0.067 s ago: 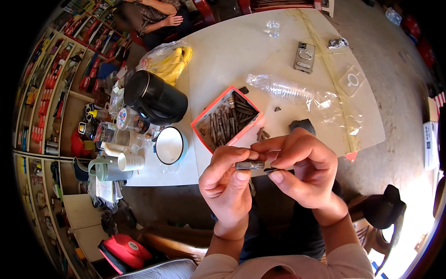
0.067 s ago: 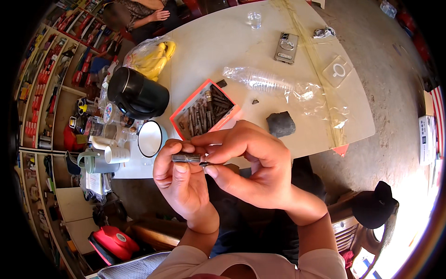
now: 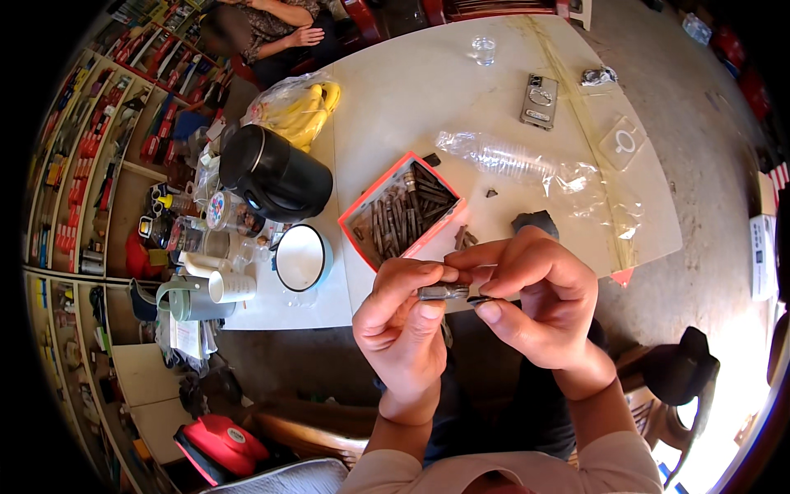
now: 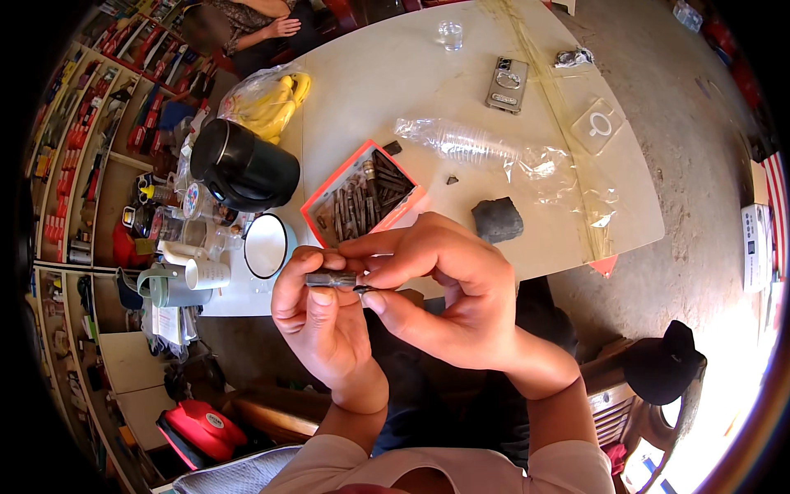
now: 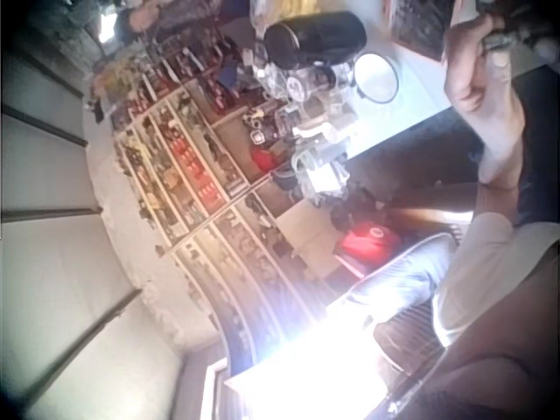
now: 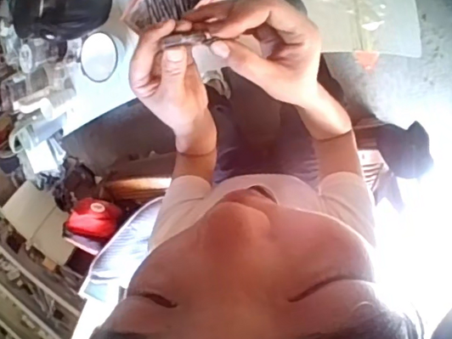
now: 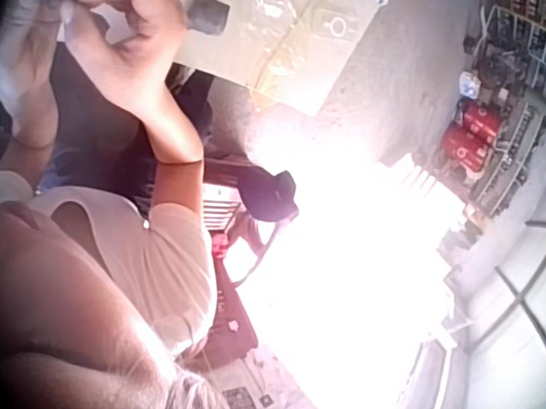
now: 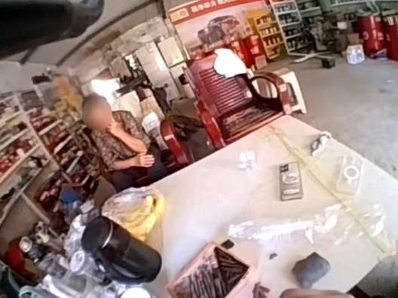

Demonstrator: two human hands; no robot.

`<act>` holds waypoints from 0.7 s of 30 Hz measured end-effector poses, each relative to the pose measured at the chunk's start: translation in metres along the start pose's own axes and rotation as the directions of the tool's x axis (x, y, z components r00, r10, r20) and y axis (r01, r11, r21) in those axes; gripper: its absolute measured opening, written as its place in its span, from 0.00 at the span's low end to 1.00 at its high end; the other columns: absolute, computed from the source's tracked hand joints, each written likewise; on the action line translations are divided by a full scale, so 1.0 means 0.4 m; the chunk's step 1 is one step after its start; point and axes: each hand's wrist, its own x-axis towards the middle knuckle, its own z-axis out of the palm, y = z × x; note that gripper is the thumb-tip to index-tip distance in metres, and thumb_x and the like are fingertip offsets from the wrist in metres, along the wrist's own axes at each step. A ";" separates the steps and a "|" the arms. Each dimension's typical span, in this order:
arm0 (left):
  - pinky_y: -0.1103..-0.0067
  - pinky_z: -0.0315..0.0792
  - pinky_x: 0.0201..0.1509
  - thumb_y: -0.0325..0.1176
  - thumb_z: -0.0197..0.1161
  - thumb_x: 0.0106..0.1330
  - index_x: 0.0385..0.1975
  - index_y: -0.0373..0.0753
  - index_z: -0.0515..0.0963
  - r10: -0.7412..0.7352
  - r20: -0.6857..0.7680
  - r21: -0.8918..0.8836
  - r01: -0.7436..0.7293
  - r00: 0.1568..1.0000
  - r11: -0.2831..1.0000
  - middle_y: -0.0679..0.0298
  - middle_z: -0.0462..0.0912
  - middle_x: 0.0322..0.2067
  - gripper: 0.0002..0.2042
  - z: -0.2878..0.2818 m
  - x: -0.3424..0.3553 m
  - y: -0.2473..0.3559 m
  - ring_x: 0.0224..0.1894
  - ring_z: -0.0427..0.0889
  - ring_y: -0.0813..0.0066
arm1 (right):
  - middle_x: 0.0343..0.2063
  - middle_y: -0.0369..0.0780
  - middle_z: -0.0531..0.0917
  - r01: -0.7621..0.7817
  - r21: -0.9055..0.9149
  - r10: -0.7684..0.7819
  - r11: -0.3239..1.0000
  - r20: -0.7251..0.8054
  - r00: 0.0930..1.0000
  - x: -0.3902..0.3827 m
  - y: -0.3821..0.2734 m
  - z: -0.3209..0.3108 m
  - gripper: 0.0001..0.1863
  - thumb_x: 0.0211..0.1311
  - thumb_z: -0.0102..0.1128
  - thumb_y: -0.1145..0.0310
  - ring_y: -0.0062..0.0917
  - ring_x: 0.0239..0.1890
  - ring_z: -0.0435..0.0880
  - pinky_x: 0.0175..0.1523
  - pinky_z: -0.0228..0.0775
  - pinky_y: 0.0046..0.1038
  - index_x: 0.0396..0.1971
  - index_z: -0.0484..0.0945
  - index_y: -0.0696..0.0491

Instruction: The person is using a metal file to sharpen the edge of a small metal tool. They hold the tool in one hand and rub the file against it repeatedly while sitting at a table.

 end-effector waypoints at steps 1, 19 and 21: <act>0.74 0.73 0.47 0.28 0.63 0.60 0.40 0.28 0.76 0.008 0.002 0.000 -0.008 1.000 1.000 0.55 0.77 0.36 0.11 0.003 0.001 -0.001 0.39 0.79 0.66 | 0.42 0.48 0.81 0.001 -0.007 -0.001 1.000 0.005 1.000 0.001 -0.001 -0.001 0.12 0.50 0.61 0.86 0.24 0.43 0.79 0.46 0.70 0.24 0.34 0.74 0.58; 0.83 0.71 0.37 0.24 0.64 0.57 0.32 0.30 0.80 0.195 0.136 0.505 -0.238 0.971 0.830 0.60 0.79 0.30 0.06 -0.014 0.029 -0.017 0.33 0.78 0.73 | 0.27 0.33 0.71 -0.236 0.303 0.290 0.923 -0.147 0.946 -0.004 0.018 0.015 0.06 0.57 0.52 0.86 0.37 0.50 0.80 0.52 0.72 0.29 0.27 0.69 0.58; 0.84 0.71 0.36 0.24 0.64 0.58 0.33 0.30 0.81 0.183 0.129 0.510 -0.223 0.975 0.830 0.61 0.79 0.30 0.06 -0.012 0.029 -0.015 0.33 0.78 0.75 | 0.27 0.34 0.71 -0.249 0.317 0.308 0.915 -0.151 0.939 -0.006 0.019 0.016 0.06 0.57 0.52 0.85 0.37 0.51 0.80 0.52 0.72 0.29 0.27 0.69 0.57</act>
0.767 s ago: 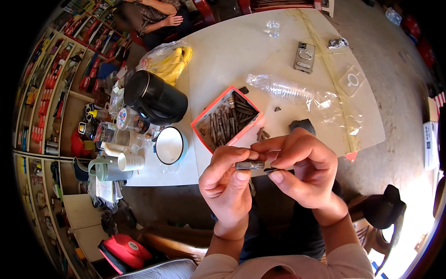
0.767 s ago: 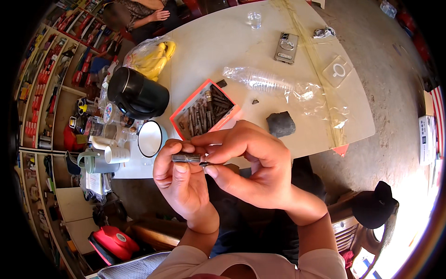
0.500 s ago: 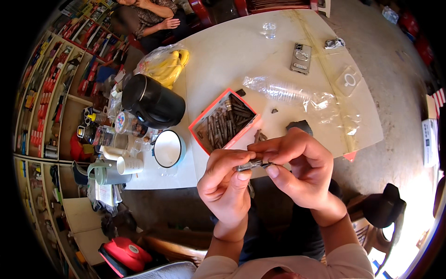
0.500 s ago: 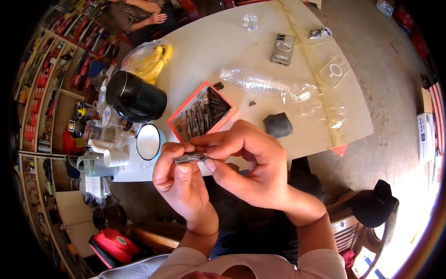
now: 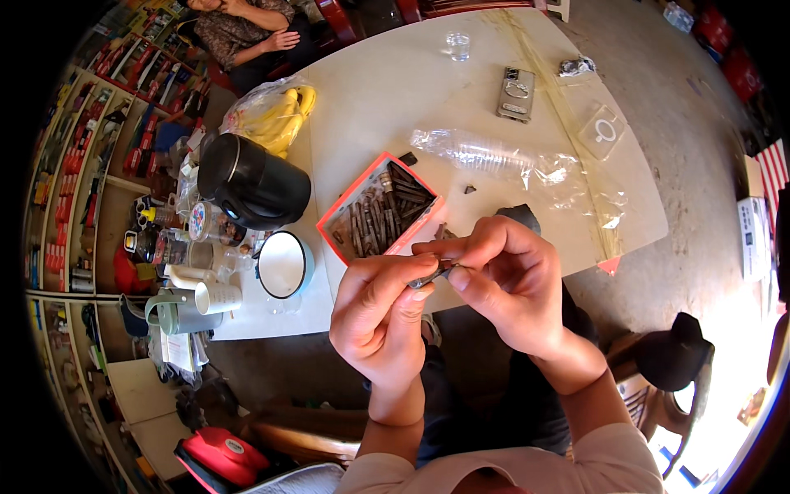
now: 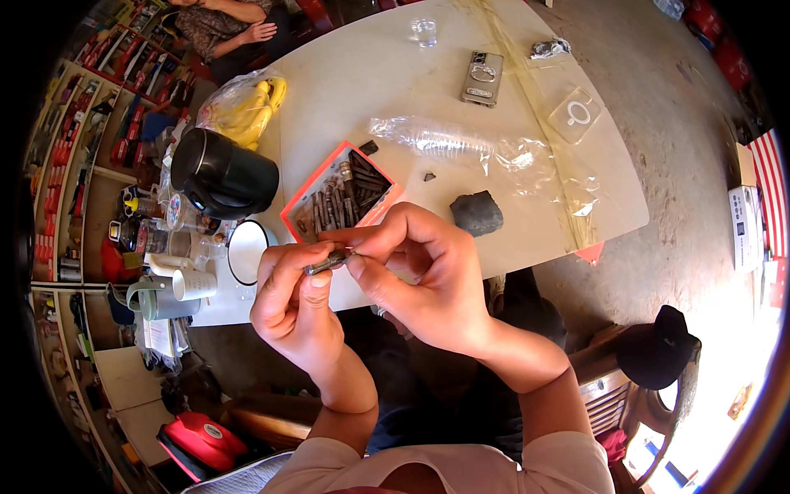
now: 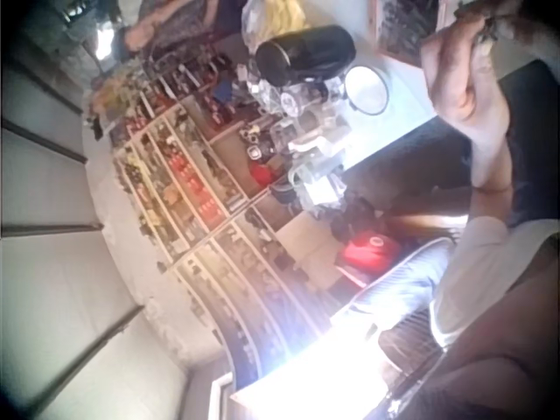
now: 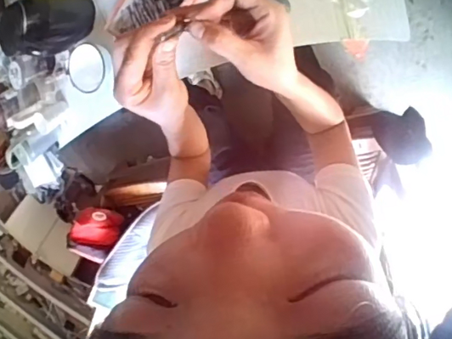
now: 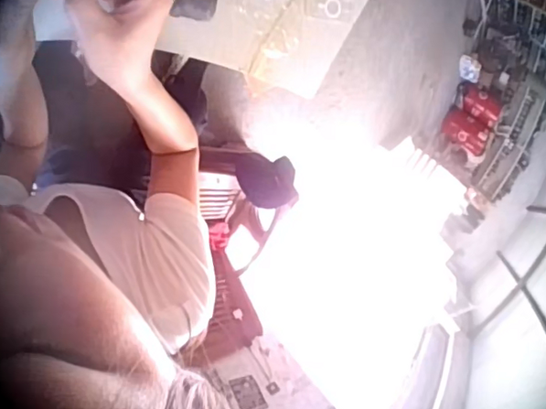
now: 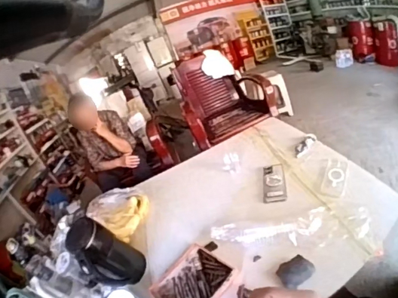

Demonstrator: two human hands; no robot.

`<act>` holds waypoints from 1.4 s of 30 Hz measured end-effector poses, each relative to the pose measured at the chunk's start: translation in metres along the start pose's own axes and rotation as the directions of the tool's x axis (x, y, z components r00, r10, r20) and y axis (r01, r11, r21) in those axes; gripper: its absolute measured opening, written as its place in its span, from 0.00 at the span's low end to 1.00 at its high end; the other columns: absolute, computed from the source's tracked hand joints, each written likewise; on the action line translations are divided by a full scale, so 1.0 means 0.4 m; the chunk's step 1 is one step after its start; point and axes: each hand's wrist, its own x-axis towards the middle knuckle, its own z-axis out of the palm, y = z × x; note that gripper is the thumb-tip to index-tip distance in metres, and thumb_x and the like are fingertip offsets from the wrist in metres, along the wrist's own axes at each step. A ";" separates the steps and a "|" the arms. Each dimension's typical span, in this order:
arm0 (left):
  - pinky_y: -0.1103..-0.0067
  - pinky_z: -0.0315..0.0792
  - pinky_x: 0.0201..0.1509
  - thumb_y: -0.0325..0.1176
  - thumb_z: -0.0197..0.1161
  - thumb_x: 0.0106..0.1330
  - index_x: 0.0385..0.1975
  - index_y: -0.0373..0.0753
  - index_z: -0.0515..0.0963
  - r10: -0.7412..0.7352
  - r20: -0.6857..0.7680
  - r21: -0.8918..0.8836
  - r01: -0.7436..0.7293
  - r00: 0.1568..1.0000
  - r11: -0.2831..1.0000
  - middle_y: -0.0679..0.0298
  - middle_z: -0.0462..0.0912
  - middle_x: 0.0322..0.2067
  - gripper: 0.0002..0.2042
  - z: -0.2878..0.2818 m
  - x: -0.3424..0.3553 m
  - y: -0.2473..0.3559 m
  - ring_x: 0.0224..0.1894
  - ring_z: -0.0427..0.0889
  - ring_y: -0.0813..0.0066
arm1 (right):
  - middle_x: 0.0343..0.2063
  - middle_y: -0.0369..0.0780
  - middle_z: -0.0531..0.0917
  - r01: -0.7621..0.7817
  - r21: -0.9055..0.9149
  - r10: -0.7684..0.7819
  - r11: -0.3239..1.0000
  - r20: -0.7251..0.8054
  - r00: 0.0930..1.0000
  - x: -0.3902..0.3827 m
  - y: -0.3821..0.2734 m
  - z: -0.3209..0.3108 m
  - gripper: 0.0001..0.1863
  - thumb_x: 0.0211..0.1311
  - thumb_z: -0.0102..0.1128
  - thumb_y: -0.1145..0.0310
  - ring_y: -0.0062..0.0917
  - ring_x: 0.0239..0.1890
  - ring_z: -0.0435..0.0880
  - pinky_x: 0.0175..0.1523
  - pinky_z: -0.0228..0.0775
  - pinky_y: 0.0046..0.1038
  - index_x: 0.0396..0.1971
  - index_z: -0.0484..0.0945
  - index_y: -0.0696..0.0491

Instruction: The person is using a metal file to sharpen the edge of a small metal tool. They hold the tool in one hand and rub the file against it repeatedly while sitting at a table.

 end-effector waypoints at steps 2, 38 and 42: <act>0.84 0.71 0.36 0.25 0.64 0.59 0.33 0.29 0.81 -0.006 -0.001 -0.008 0.006 1.000 1.000 0.61 0.79 0.30 0.06 -0.002 0.000 -0.003 0.33 0.78 0.75 | 0.27 0.34 0.72 -0.005 0.002 0.005 1.000 -0.010 1.000 0.000 -0.002 0.001 0.06 0.57 0.53 0.85 0.37 0.50 0.80 0.51 0.72 0.29 0.27 0.69 0.57; 0.79 0.76 0.40 0.28 0.64 0.60 0.36 0.26 0.76 -0.102 -0.047 -0.269 0.086 0.994 0.959 0.57 0.76 0.33 0.11 -0.009 0.007 -0.015 0.36 0.80 0.68 | 0.34 0.42 0.75 0.557 -0.562 -0.464 0.612 0.315 0.828 0.027 0.021 -0.018 0.07 0.56 0.61 0.79 0.33 0.41 0.80 0.46 0.73 0.32 0.32 0.72 0.58; 0.79 0.76 0.40 0.28 0.63 0.60 0.38 0.27 0.76 -0.149 0.020 -0.326 0.147 0.989 0.934 0.56 0.77 0.34 0.11 -0.012 0.003 -0.013 0.36 0.80 0.68 | 0.33 0.42 0.73 0.498 -0.551 -0.405 0.670 0.290 0.867 0.020 0.029 -0.029 0.07 0.57 0.60 0.78 0.35 0.42 0.80 0.49 0.74 0.35 0.33 0.71 0.59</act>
